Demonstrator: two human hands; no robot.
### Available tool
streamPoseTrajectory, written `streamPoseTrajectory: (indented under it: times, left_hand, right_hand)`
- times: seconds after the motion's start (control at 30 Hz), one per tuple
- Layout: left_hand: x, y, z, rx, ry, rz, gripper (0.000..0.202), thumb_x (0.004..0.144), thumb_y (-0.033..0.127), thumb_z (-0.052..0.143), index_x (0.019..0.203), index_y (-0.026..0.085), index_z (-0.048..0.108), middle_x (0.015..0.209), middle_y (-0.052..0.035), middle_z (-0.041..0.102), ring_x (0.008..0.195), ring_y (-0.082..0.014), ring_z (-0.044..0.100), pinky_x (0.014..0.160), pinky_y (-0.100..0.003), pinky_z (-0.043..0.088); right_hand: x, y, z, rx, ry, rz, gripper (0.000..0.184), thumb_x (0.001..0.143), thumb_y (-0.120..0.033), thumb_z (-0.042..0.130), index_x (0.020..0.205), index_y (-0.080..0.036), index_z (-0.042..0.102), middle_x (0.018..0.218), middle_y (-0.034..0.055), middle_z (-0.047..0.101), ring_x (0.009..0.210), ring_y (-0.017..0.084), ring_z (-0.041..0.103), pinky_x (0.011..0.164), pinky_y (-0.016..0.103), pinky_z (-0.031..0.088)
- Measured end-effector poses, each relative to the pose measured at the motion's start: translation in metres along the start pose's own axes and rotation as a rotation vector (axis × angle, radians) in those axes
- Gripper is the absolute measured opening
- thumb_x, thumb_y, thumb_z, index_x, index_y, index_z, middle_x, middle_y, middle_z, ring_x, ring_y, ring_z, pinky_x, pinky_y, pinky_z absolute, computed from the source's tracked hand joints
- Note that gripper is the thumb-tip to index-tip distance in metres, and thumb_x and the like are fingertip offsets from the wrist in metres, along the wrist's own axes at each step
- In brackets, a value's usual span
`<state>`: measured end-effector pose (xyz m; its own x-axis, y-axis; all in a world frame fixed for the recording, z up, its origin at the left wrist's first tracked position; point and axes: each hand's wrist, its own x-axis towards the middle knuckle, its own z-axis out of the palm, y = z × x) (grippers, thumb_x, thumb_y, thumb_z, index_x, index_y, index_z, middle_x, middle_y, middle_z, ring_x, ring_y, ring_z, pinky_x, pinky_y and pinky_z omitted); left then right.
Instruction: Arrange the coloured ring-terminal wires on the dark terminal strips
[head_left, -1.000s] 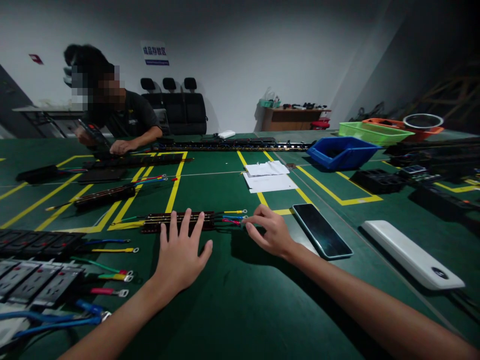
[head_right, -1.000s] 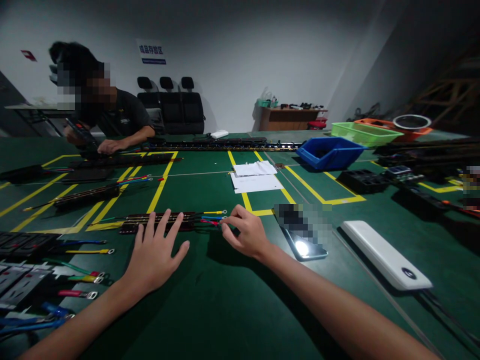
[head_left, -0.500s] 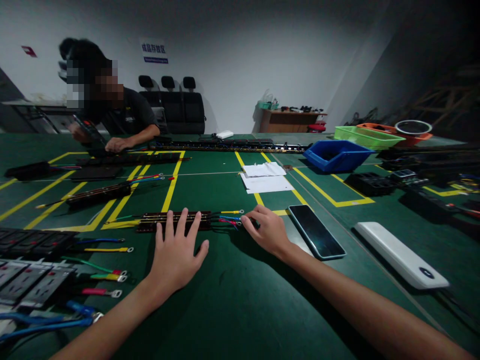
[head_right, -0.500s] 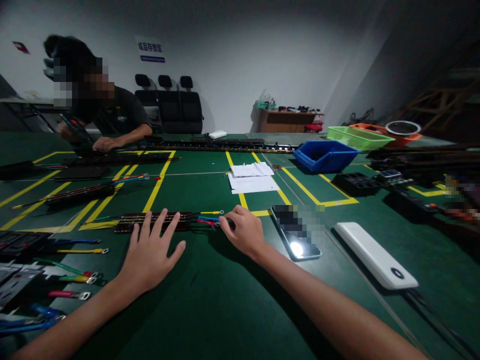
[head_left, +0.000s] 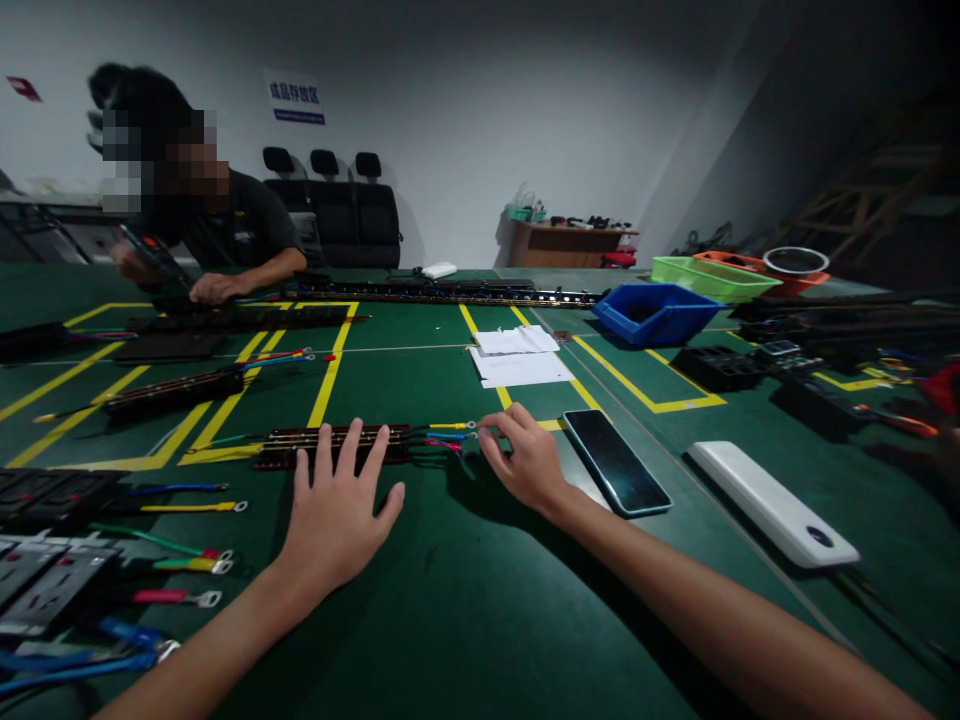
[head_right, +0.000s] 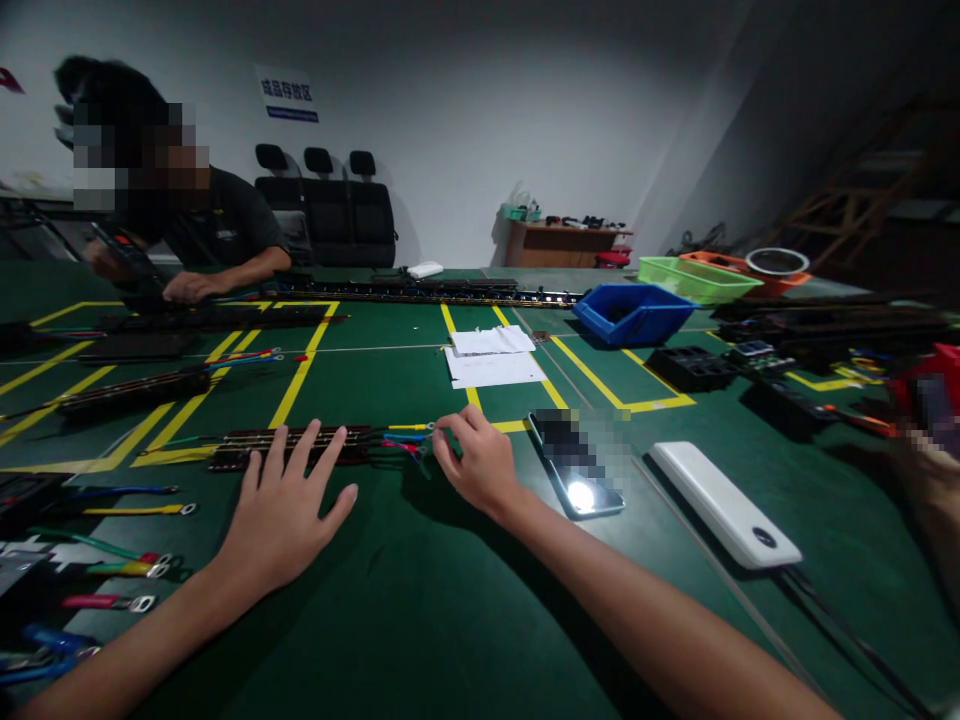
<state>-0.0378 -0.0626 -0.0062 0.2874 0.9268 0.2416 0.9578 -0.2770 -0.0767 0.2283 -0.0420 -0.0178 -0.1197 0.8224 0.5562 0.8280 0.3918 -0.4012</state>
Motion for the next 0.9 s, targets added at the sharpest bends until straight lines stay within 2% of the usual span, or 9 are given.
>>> streamPoseTrajectory:
  times: [0.1,0.27,0.37,0.43,0.53,0.63,0.7,0.83,0.9]
  left_hand:
    - [0.0002,-0.0004,0.0008,-0.010,0.007,-0.008,0.071,0.096,0.057,0.039,0.159,0.025,0.035,0.164,-0.0121,0.034,0.150,-0.0472,0.022,0.115,-0.069,0.026]
    - [0.0006,0.0003,-0.0003,-0.021,-0.006,-0.014,0.071,0.096,0.057,0.042,0.159,0.025,0.037,0.164,-0.0122,0.033,0.150,-0.0478,0.023,0.114,-0.069,0.027]
    - [0.0000,-0.0002,0.0003,-0.018,0.001,-0.010,0.071,0.096,0.056,0.042,0.159,0.025,0.036,0.165,-0.0127,0.032,0.150,-0.0480,0.022,0.115,-0.069,0.026]
    - [-0.0005,-0.0006,0.0008,-0.012,0.004,-0.005,0.071,0.096,0.056,0.041,0.159,0.025,0.036,0.165,-0.0135,0.032,0.150,-0.0480,0.022,0.115,-0.069,0.027]
    - [-0.0009,-0.0004,0.0003,-0.003,0.004,-0.003,0.071,0.096,0.057,0.041,0.159,0.025,0.036,0.165,-0.0135,0.032,0.151,-0.0475,0.022,0.114,-0.068,0.027]
    - [-0.0005,0.0004,-0.0009,0.000,0.000,-0.010,0.070,0.096,0.056,0.040,0.159,0.025,0.037,0.165,-0.0133,0.032,0.150,-0.0474,0.022,0.114,-0.068,0.028]
    - [-0.0002,0.0007,-0.0012,-0.001,0.002,-0.009,0.070,0.096,0.056,0.041,0.159,0.025,0.037,0.165,-0.0135,0.032,0.150,-0.0479,0.022,0.114,-0.068,0.027]
    - [-0.0001,0.0005,-0.0008,-0.018,-0.007,0.000,0.071,0.096,0.057,0.040,0.159,0.025,0.035,0.165,-0.0135,0.032,0.150,-0.0484,0.022,0.114,-0.069,0.027]
    - [-0.0006,0.0006,-0.0009,-0.010,-0.004,-0.003,0.071,0.096,0.056,0.040,0.159,0.024,0.036,0.165,-0.0143,0.032,0.150,-0.0485,0.022,0.114,-0.069,0.026]
  right_hand:
    - [-0.0004,-0.0022,-0.0014,-0.013,-0.100,-0.089,0.035,0.101,-0.040,0.051,0.085,-0.022,0.076,0.077,0.0045,0.066,0.071,0.016,0.059,0.062,0.028,0.038]
    - [-0.0004,-0.0037,-0.0038,0.049,-0.065,-0.162,0.040,0.103,-0.037,0.045,0.086,-0.019,0.077,0.077,0.0057,0.067,0.069,0.015,0.059,0.063,0.027,0.038]
    - [-0.0009,-0.0032,-0.0037,0.069,-0.185,-0.255,0.042,0.103,-0.037,0.046,0.078,-0.020,0.075,0.070,0.0034,0.066,0.061,0.013,0.056,0.059,0.027,0.034]
    - [-0.0006,-0.0024,-0.0027,0.077,-0.180,-0.219,0.043,0.104,-0.036,0.044,0.079,-0.019,0.074,0.069,0.0030,0.067,0.060,0.013,0.056,0.059,0.027,0.033]
    - [0.0010,-0.0006,-0.0005,0.052,-0.098,-0.084,0.047,0.106,-0.037,0.040,0.076,-0.019,0.071,0.069,0.0036,0.067,0.061,0.014,0.057,0.061,0.027,0.033]
    - [0.0023,0.0012,0.0016,-0.003,-0.160,-0.039,0.052,0.105,-0.041,0.042,0.064,-0.020,0.064,0.061,0.0015,0.061,0.056,0.014,0.053,0.057,0.027,0.030]
    - [0.0023,0.0018,0.0025,0.002,-0.177,-0.046,0.047,0.105,-0.041,0.044,0.070,-0.020,0.067,0.065,0.0016,0.064,0.058,0.014,0.055,0.057,0.027,0.031]
    - [0.0014,0.0011,0.0023,0.049,-0.095,-0.004,0.030,0.103,-0.037,0.046,0.110,-0.020,0.070,0.084,0.0035,0.070,0.067,0.015,0.060,0.062,0.027,0.037]
    - [0.0017,-0.0001,0.0020,0.009,-0.146,0.007,0.030,0.104,-0.039,0.047,0.114,-0.022,0.070,0.087,0.0036,0.068,0.070,0.016,0.061,0.061,0.027,0.037]
